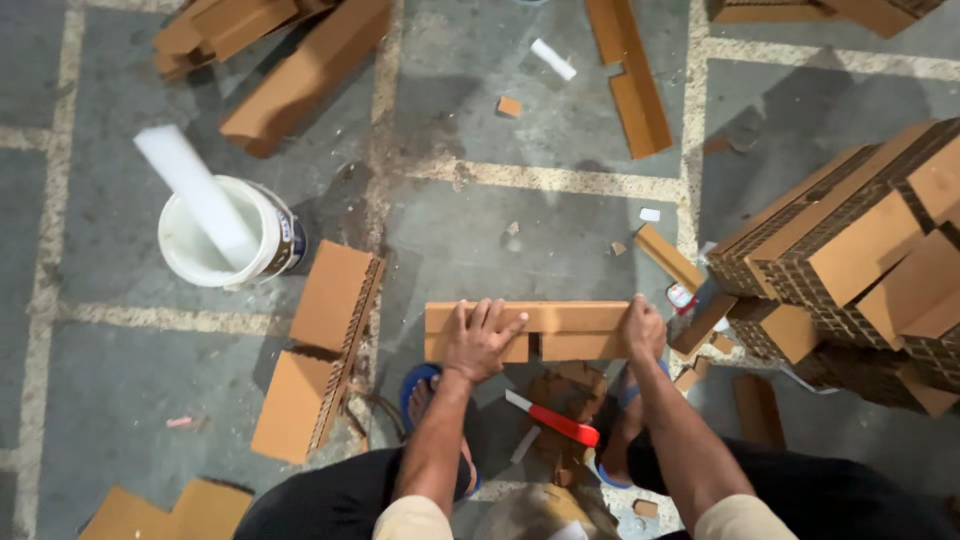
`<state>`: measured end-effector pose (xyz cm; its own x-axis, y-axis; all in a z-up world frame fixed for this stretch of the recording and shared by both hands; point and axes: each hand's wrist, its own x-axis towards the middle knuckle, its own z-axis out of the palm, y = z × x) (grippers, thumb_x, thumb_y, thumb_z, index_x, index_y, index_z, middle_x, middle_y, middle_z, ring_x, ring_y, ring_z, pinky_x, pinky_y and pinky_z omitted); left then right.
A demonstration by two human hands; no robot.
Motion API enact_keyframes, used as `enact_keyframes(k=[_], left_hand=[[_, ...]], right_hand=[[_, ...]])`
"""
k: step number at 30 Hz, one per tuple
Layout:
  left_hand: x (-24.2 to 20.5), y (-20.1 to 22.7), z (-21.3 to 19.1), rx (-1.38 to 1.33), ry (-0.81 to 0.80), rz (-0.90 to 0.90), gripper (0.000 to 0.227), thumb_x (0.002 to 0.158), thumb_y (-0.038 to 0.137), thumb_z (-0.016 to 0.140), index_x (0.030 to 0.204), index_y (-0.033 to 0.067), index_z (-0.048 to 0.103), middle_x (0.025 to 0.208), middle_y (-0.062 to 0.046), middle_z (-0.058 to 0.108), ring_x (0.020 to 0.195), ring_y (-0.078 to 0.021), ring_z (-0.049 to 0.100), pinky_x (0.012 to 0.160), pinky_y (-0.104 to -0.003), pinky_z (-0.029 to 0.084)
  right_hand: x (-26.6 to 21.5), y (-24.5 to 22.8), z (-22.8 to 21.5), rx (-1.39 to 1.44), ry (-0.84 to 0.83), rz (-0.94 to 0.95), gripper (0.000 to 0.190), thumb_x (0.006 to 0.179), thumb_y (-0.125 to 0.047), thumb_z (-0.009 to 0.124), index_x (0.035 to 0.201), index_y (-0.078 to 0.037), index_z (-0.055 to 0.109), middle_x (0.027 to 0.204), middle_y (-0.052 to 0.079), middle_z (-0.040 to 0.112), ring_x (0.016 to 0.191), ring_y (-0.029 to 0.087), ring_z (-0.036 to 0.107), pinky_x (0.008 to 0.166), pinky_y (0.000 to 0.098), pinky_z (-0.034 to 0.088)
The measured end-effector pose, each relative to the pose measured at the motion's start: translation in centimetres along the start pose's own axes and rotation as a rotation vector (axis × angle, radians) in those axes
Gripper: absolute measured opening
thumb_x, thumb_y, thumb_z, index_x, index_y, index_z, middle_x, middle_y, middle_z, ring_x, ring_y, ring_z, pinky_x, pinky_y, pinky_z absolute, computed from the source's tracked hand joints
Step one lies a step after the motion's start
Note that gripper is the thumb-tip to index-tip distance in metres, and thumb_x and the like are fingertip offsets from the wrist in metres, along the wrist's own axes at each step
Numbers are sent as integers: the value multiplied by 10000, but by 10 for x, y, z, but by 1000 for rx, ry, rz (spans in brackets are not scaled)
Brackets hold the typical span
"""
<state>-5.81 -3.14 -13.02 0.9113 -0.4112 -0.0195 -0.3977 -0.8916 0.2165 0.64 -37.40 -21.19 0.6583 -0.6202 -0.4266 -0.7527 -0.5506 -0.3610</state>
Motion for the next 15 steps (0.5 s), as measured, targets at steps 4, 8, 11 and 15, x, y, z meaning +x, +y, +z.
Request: enact_keyframes(k=[4,8,11,15], left_hand=[[2,-1,-5,-17,-12,-4,931,638,297,844,1496,366,489,1497,-122,433,1397,-327,369,1154,-688,192],[5,1,-9,-69,25,-2,930,643,309,857,1496,350,488,1496,-132,435,1399,-336,363,1144,-699,183],[3,1,-8,-42,-17,-7,940,627,299,853,1492,357,488,1499,-123,438,1403,-328,359,1146,-696,181],[0,-1,3,-78,14,-5,901,657,290,826,1489,334,486,1500,-141,439,1407,-344,357,1144,-706,179]], right_hand=[[-16,-16,-10,61,43,-39,660,977,-608,391,1344,-111,627,1253,264,669,1211,474,601,1032,534,452],[-60,-37,-21,-190,378,-481,565,1007,-383,459,1516,-142,411,1592,144,473,1513,338,412,1190,609,237],[-95,-51,-34,-327,48,-1179,850,871,-483,622,1552,-63,333,1643,167,280,1544,365,230,1227,602,134],[-122,-69,-49,-704,-348,-1120,1199,654,-580,811,1563,-63,222,1657,165,197,1540,359,179,1187,605,53]])
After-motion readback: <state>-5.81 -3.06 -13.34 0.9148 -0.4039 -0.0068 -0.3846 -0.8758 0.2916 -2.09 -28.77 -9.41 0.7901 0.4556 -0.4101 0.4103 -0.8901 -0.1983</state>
